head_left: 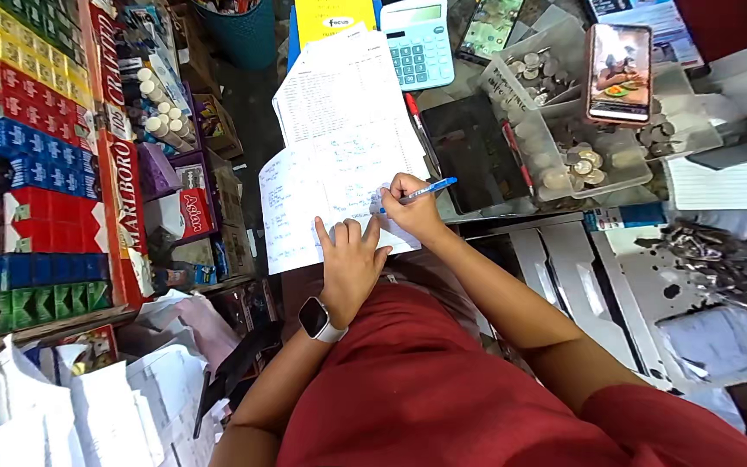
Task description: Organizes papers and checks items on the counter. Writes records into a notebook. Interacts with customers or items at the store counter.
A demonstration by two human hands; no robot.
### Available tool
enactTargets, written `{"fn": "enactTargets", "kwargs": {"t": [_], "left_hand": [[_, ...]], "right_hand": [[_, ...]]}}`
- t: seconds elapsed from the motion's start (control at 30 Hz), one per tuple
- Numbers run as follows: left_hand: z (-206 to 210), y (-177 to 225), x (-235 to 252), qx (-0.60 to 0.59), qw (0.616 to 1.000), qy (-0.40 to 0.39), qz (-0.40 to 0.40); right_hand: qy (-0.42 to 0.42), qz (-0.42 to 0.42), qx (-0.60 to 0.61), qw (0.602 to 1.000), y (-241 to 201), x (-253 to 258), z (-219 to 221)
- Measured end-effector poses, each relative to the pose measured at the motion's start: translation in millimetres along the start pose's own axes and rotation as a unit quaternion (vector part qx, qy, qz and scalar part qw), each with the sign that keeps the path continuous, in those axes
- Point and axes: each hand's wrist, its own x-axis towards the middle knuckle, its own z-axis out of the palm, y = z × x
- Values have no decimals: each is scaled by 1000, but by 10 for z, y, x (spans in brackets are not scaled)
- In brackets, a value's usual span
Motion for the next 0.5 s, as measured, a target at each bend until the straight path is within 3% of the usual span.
{"fn": "enactTargets", "kwargs": {"t": [0.5], "left_hand": [[-4,-7,6,9,1000,3,2]], "right_hand": [[15,5,-6,1000,12,1,10]]}}
